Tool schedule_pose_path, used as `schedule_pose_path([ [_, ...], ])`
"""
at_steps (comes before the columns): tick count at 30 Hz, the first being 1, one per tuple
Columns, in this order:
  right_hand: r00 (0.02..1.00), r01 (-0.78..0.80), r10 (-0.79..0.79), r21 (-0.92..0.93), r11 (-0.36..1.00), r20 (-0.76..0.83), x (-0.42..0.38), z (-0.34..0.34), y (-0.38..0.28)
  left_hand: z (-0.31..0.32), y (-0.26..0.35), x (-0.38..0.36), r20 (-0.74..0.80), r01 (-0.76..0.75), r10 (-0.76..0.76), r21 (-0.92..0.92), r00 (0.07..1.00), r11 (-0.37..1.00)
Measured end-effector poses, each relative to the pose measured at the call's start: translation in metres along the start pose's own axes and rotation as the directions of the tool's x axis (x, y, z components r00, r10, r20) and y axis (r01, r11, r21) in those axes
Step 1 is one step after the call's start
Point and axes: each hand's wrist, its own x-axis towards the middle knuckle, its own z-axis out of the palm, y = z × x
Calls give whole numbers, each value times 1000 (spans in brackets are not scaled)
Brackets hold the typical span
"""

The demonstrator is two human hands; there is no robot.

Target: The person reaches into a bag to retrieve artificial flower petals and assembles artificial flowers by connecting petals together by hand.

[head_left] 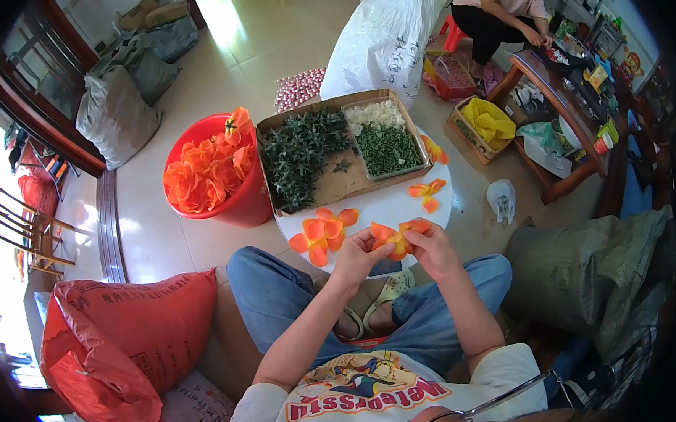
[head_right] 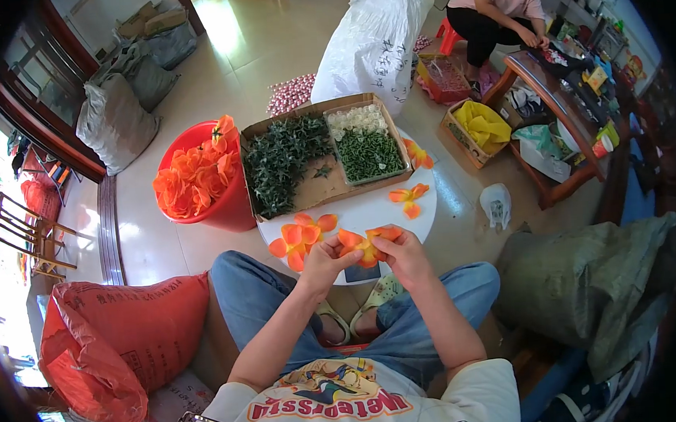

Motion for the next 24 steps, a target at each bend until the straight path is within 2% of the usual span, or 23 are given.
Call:
schedule_pose_path([
  [3, 999, -39, 42, 109, 993, -22, 1, 0, 2, -6, 0, 1, 16, -10, 10, 23, 1000, 1000],
  [7, 997, -29, 37, 141, 990, -60, 3, -3, 5, -15, -7, 7, -93, -45, 46, 5, 995, 999],
  [8, 998, 24, -18, 85, 996, -68, 2, -4, 5, -16, -8, 8, -133, -52, 51, -5, 990, 999],
  [10, 989, 128, -130, -28, 991, -77, 0, -5, 5, -18, -14, 8, -240, -164, 184, 101, 953, 981],
  [11, 969, 216, -231, -158, 964, -88, -2, -3, 6, -19, -17, 8, -286, -214, 252, 158, 924, 964],
  [12, 940, 295, -331, -286, 912, -85, -7, 5, 3, -19, -14, 6, -278, -178, 214, 148, 937, 973],
  [13, 903, 364, -425, -408, 838, -68, -10, 11, 1, -20, -11, 2, -270, -141, 175, 139, 947, 980],
  [14, 823, 490, -563, -593, 639, 73, -12, 11, -1, -19, -7, -1, -261, -104, 136, 130, 956, 986],
  [15, 723, 583, -646, -717, 382, 243, -14, 10, -3, -16, -3, -4, -207, -60, 79, 96, 975, 994],
  [16, 612, 633, -667, -768, 92, 425, -16, 11, -5, -12, 1, -6, -151, -13, 22, 65, 988, 998],
  [17, 568, 646, -635, -761, -50, 524, -19, 12, -4, -8, 5, -9, -92, 35, -32, 37, 995, 999],
  [19, 480, 645, -528, -690, -329, 701, -27, 16, -2, 0, 14, -15, -17, 30, -30, 20, 999, 999],
  [22, 443, 632, -447, -624, -460, 778, -33, 22, 0, 3, 18, -17, 14, 28, -29, 100, 999, 995],
  [23, 444, 627, -458, -633, -454, 770, -33, 22, -1, 3, 18, -18, 8, 28, -30, 144, 1000, 989],
  [24, 446, 624, -470, -641, -447, 762, -33, 22, -2, 0, 15, -17, 18, 27, -29, 103, 999, 994],
])
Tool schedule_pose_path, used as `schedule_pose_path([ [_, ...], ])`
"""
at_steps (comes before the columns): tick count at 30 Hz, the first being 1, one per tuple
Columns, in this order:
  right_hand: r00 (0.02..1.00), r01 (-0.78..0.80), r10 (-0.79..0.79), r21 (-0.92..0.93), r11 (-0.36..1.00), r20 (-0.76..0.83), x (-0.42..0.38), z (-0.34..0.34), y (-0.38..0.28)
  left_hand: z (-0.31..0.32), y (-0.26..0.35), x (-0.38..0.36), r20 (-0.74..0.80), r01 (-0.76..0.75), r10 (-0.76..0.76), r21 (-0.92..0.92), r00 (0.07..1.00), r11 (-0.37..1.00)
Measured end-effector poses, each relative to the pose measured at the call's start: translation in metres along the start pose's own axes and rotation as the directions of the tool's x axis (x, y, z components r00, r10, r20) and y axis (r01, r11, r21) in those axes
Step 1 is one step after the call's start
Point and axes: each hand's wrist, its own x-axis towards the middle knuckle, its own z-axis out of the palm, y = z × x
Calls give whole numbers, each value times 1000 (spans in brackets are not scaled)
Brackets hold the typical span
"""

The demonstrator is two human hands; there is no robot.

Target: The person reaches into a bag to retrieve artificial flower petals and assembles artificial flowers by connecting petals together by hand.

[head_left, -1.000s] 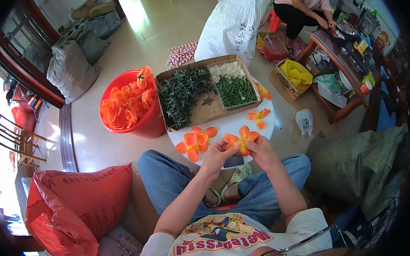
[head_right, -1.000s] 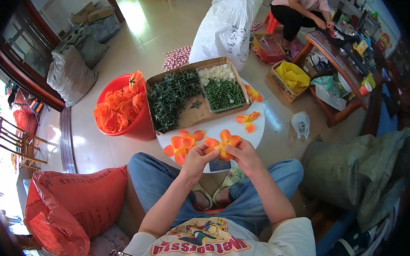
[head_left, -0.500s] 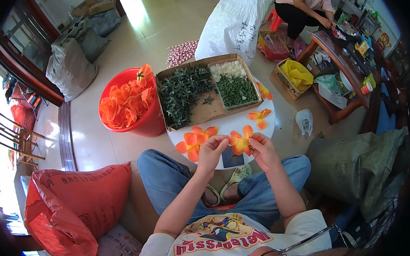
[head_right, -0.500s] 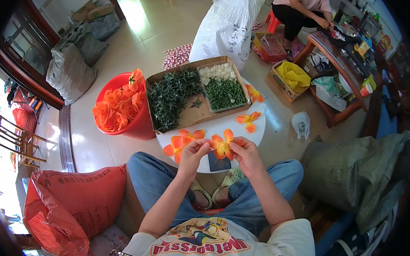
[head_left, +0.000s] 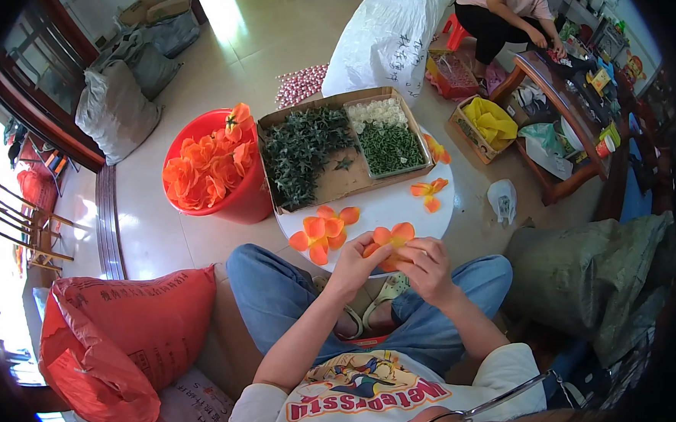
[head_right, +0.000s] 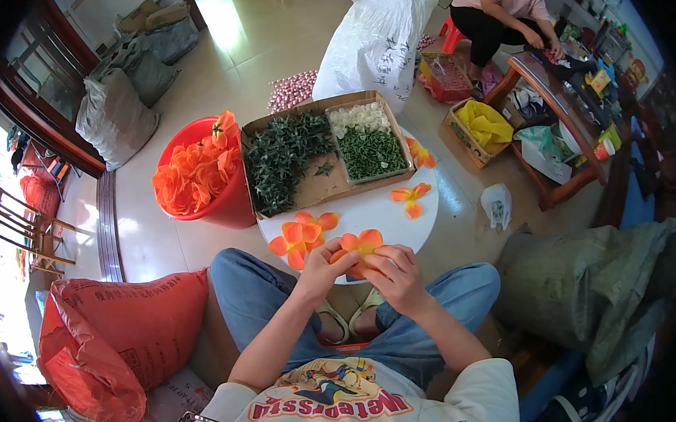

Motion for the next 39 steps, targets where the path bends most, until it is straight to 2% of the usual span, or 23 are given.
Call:
schedule_pose_path([
  [2, 996, -77, 78, 18, 997, -42, -5, 1, 3, -6, -13, 3, 21, -3, 5, -82, 1000, 997],
  [4, 972, -207, 212, 55, 977, -106, -14, 6, 8, -8, -16, 5, 12, -21, 22, -51, 1000, 998],
  [5, 918, -337, 374, 242, 910, -128, -17, 9, 8, -7, -18, 5, 9, -30, 31, -36, 999, 999],
  [7, 744, -507, 664, 583, 635, -75, -18, 13, 3, -5, -18, 6, -5, -62, 62, 20, 998, 998],
  [10, 610, -493, 749, 864, 104, 258, -16, 11, -1, 0, -21, 7, -6, -102, 103, 57, 995, 993],
  [13, 543, -653, 777, 742, 153, 317, -15, 17, -7, 4, -22, 8, 18, -132, 131, 78, 991, 988],
  [16, 417, -791, 785, 609, 66, 457, -26, 22, 3, 6, -24, 7, 21, -128, 126, 147, 992, 981],
  [22, 321, -687, 822, 713, -139, 470, -31, 27, 14, 3, -31, 8, 2, -126, 127, 164, 992, 978],
  [28, 331, -720, 750, 667, -192, 573, -36, 26, 18, 2, -29, 9, 28, -107, 104, 185, 994, 977],
  [31, 351, -716, 754, 678, -166, 555, -42, 32, 24, 3, -25, 10, 17, -110, 109, 206, 994, 972],
  [34, 309, -645, 776, 721, -254, 550, -42, 36, 24, 1, -26, 11, -20, -107, 114, 219, 993, 970],
  [37, 204, -600, 800, 717, -354, 565, -29, 34, 19, -1, -26, 11, -64, -100, 119, 240, 991, 966],
  [39, 223, -600, 796, 723, -343, 563, -32, 37, 23, -4, -26, 11, -103, -95, 123, 240, 987, 966],
])
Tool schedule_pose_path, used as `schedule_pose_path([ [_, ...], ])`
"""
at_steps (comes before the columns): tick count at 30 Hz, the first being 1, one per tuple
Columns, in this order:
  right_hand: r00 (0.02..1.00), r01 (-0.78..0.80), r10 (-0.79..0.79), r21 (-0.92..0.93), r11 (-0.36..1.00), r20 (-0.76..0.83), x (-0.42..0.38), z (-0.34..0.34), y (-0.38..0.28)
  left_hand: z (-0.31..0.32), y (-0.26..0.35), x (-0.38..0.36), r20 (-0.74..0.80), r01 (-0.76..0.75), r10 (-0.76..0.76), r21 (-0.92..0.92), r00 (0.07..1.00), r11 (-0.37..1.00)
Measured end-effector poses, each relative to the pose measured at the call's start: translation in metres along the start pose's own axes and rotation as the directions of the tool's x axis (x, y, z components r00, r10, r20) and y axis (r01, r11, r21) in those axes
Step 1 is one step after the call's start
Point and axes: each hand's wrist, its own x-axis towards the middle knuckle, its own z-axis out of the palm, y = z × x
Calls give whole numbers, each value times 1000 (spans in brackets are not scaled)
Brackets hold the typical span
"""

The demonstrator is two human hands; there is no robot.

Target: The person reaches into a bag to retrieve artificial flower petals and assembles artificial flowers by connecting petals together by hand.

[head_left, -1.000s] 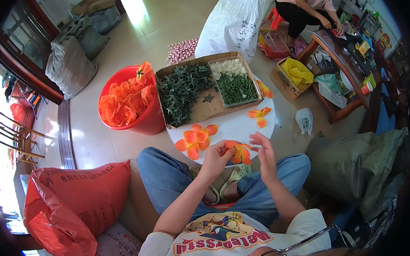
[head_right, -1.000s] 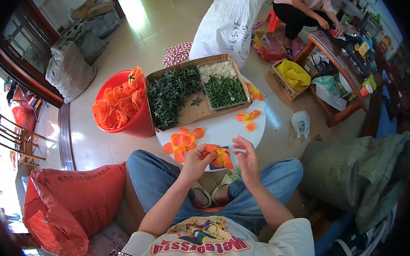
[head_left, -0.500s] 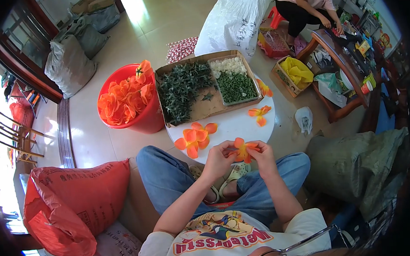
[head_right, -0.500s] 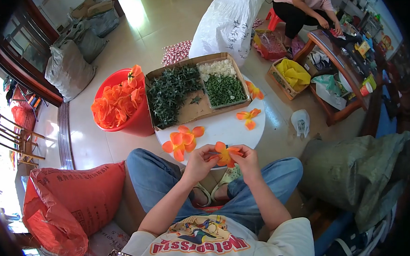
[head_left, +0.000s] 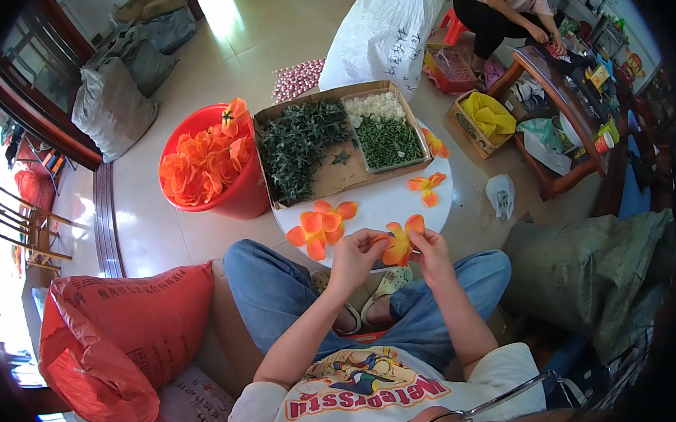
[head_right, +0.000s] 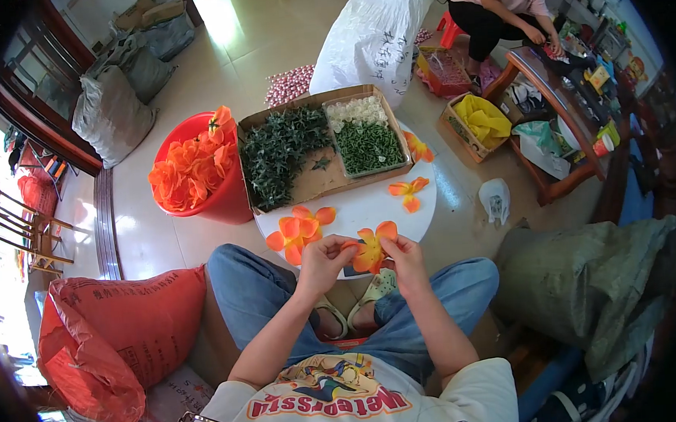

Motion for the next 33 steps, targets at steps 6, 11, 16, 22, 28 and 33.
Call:
schedule_pose_path([
  [6, 995, 59, -60, -9, 998, -83, 31, -20, 12, -15, -17, 4, -166, -64, 66, 21, 984, 998],
  [11, 984, 42, -61, -114, 993, -165, 67, -44, 26, -26, -34, 1, -265, -59, 112, 197, 958, 979],
  [16, 926, 273, -349, -385, 882, -142, 88, -52, 40, -24, -58, -9, -269, -110, 222, 377, 937, 920],
  [22, 756, 239, -654, -918, 316, -28, 53, -34, 13, -7, -58, -14, -126, -259, 346, 445, 930, 857],
  [28, 734, 281, -676, -934, 221, 61, 50, -46, 14, 14, -38, -9, -97, -400, 471, 395, 877, 827],
  [33, 676, 352, -721, -926, 139, 149, 47, -52, 16, 16, -43, -1, -60, -458, 538, 449, 841, 767],
])
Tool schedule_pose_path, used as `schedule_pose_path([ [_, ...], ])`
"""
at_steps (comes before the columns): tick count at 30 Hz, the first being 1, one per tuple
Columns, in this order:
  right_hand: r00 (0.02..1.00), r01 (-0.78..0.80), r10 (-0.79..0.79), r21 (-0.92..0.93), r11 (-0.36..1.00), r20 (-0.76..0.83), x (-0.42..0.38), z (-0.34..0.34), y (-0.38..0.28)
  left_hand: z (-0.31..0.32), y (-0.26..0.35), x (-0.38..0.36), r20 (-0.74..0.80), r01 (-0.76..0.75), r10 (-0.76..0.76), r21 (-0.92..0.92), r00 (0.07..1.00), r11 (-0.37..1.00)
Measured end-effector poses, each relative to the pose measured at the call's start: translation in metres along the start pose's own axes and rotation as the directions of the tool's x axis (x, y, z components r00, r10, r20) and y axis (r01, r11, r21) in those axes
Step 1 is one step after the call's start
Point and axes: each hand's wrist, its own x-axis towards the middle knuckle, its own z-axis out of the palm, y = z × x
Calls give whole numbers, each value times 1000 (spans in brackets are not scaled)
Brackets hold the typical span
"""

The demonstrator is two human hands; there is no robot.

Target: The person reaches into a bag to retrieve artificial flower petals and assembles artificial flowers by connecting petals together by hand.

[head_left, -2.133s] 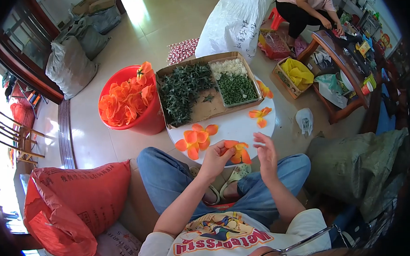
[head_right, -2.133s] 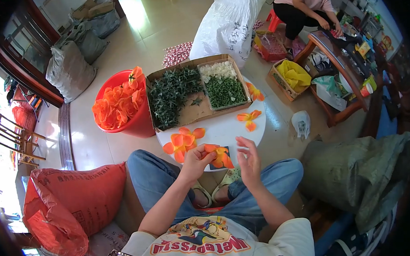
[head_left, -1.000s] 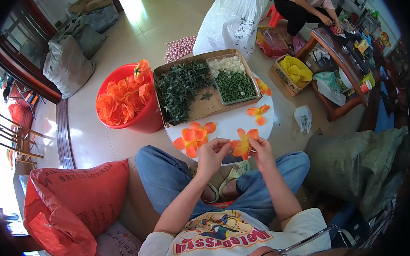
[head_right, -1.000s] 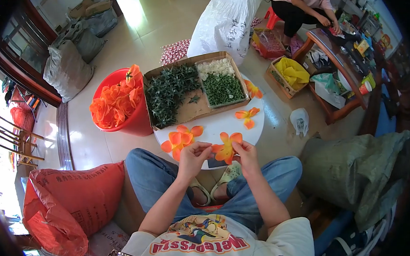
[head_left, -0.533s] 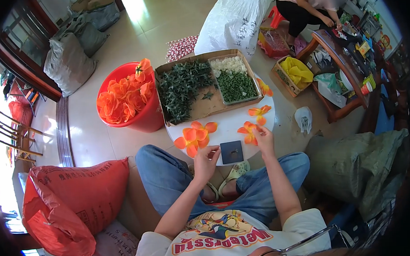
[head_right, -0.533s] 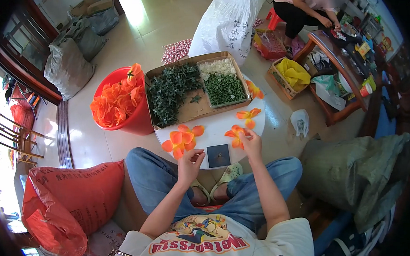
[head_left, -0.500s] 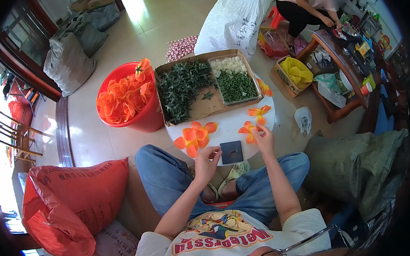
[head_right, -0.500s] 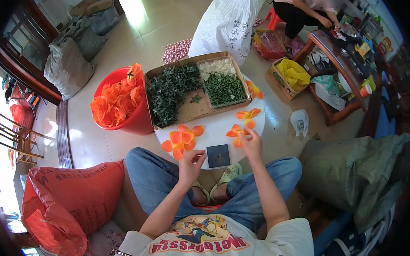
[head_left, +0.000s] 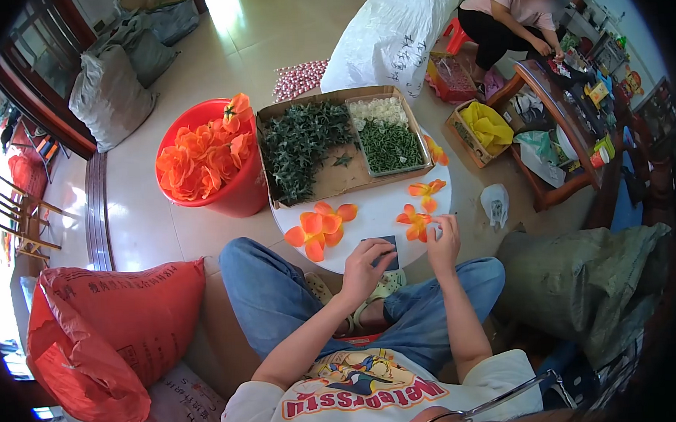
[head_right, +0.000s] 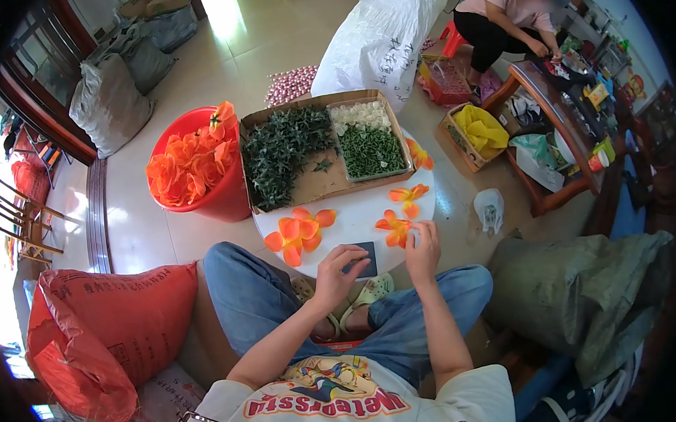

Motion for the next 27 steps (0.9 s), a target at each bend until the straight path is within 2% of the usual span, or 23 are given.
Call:
schedule_pose_path([
  [4, 977, 206, -197, -113, 972, 85, -7, 1, -9, 0, 0, -1, -2, 23, -23, -33, 1000, 999],
  [7, 969, 242, -228, -193, 951, 91, -6, 5, -16, -2, 3, -4, -4, 64, -65, -53, 998, 997],
  [10, 974, 224, -209, -219, 950, 88, -3, 18, 6, -4, 5, -7, -5, 98, -98, -71, 995, 993],
  [13, 987, 87, -72, -103, 991, 143, 0, 17, 16, -8, 4, -12, -11, 120, -121, -63, 993, 991],
  [14, 966, -168, 131, 158, 973, 222, 0, 16, 18, -10, 4, -13, -15, 128, -129, -56, 991, 990],
  [15, 889, -422, 295, 377, 825, 349, 2, 11, 13, -12, 5, -15, -30, 161, -164, -94, 986, 982],
  [16, 766, -638, 398, 521, 566, 505, 2, 6, 8, -14, 6, -16, -41, 193, -200, -134, 979, 972],
  [19, 655, -745, 276, 661, 84, 703, 2, -32, -25, -16, 10, -23, -49, 270, -297, -293, 954, 917],
  [21, 650, -750, 219, 660, 35, 727, -4, -48, -41, -17, 16, -28, 5, 356, -396, -450, 918, 819],
  [23, 649, -756, 159, 654, 25, 744, -12, -61, -54, -21, 30, -33, 126, 468, -508, -617, 852, 632],
  [27, 613, -790, 84, 606, 92, 786, -29, -71, -71, -19, 41, -42, 395, 655, -554, -631, 733, 416],
])
